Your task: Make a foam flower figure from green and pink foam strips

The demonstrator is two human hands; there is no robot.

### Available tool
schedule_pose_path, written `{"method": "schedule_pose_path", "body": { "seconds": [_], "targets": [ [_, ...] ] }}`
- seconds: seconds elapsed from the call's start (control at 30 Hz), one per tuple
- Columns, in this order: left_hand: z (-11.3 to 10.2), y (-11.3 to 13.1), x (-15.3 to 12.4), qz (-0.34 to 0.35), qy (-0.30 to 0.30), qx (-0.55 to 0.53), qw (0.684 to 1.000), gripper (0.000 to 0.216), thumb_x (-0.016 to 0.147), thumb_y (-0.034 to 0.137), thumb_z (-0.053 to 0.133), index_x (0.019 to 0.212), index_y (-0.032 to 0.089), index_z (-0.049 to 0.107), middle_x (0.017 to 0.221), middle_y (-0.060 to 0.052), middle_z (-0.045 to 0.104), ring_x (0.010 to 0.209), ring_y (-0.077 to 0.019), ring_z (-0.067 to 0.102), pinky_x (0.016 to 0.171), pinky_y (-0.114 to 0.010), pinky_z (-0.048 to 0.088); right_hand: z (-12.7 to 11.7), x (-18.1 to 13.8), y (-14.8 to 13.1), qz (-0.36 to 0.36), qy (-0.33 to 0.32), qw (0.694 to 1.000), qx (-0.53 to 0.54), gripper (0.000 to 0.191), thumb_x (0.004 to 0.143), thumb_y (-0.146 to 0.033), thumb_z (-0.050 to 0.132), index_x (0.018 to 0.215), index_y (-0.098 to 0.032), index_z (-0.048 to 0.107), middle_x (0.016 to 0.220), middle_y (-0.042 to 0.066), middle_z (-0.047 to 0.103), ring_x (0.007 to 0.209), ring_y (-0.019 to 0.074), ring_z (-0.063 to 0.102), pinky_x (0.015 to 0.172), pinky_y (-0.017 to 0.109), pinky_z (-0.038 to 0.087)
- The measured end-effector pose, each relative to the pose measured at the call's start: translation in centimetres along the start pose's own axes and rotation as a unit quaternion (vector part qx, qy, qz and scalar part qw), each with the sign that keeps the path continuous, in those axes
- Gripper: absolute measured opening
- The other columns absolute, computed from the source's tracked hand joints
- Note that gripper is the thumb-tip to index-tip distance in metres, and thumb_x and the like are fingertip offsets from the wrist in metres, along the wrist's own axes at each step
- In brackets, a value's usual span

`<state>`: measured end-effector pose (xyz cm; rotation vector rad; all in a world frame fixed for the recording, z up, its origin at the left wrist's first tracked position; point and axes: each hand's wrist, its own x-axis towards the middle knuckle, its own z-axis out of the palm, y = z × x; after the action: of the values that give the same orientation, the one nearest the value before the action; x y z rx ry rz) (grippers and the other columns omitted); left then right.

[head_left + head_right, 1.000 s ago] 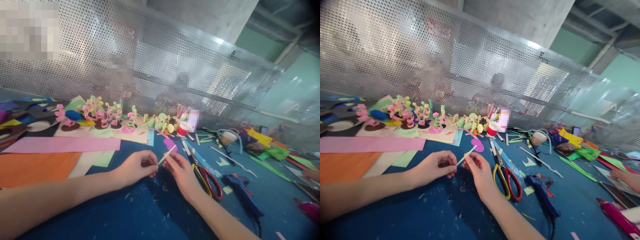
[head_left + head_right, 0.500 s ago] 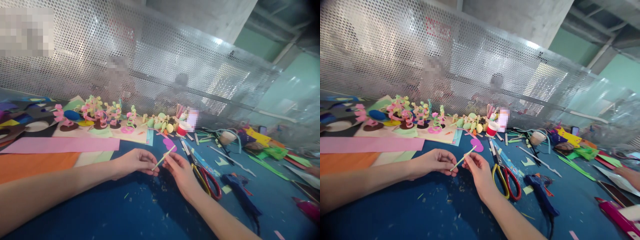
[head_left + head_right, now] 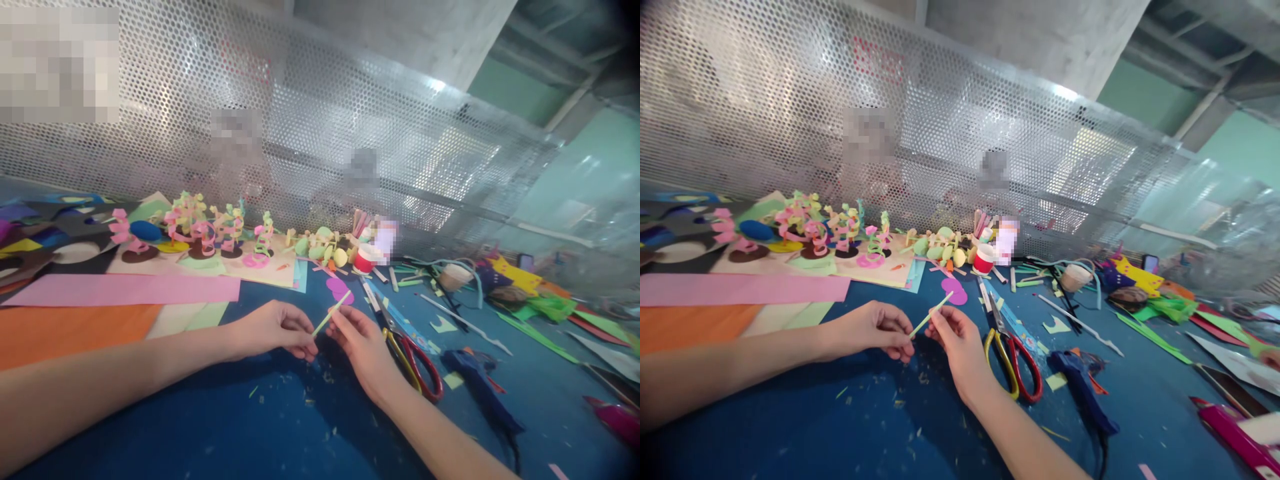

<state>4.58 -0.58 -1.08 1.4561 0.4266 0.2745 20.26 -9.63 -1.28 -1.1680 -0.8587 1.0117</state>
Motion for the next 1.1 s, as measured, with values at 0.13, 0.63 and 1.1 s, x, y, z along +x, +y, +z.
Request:
{"method": "schedule_pose_path", "body": {
  "seconds": [0.13,0.63,1.1],
  "targets": [
    [-0.06,-0.21,0.04,0.008,0.0,-0.007,1.0,0.028,0.068,0.035,0.067,0.08,0.012,0.059,0.077,-0.008,0.07,0.073,-0.019,0.067,0.072,-0.033,0.051,0.13,-0.06,0.01,0.008,0.005,1.0,-0.001,0.021,0.07,-0.037,0.066,0.079,-0.018,0.063,0.07,-0.001,0.055,0.066,0.0118,0.053,0.07,0.027,0.046],
    [0.51,0.06,-0.12,0.019,0.005,0.051,0.998,0.03,0.07,0.041,0.063,0.08,0.013,0.06,0.07,-0.005,0.068,0.066,-0.016,0.065,0.064,-0.028,0.051,0.37,-0.54,-0.55,-0.009,-0.091,0.988,-0.121,0.019,0.073,-0.038,0.062,0.077,-0.019,0.063,0.067,-0.001,0.06,0.065,0.0141,0.055,0.068,0.028,0.044],
    [0.88,-0.68,-0.03,0.044,0.047,0.104,0.992,0.028,0.071,0.042,0.061,0.069,0.016,0.053,0.059,0.0,0.063,0.051,-0.0116,0.059,0.05,-0.023,0.047,0.23,-0.26,-0.05,-0.021,0.01,0.994,-0.103,0.02,0.074,-0.038,0.061,0.075,-0.018,0.061,0.066,-0.002,0.055,0.064,0.0123,0.052,0.065,0.025,0.044]
  ]
}}
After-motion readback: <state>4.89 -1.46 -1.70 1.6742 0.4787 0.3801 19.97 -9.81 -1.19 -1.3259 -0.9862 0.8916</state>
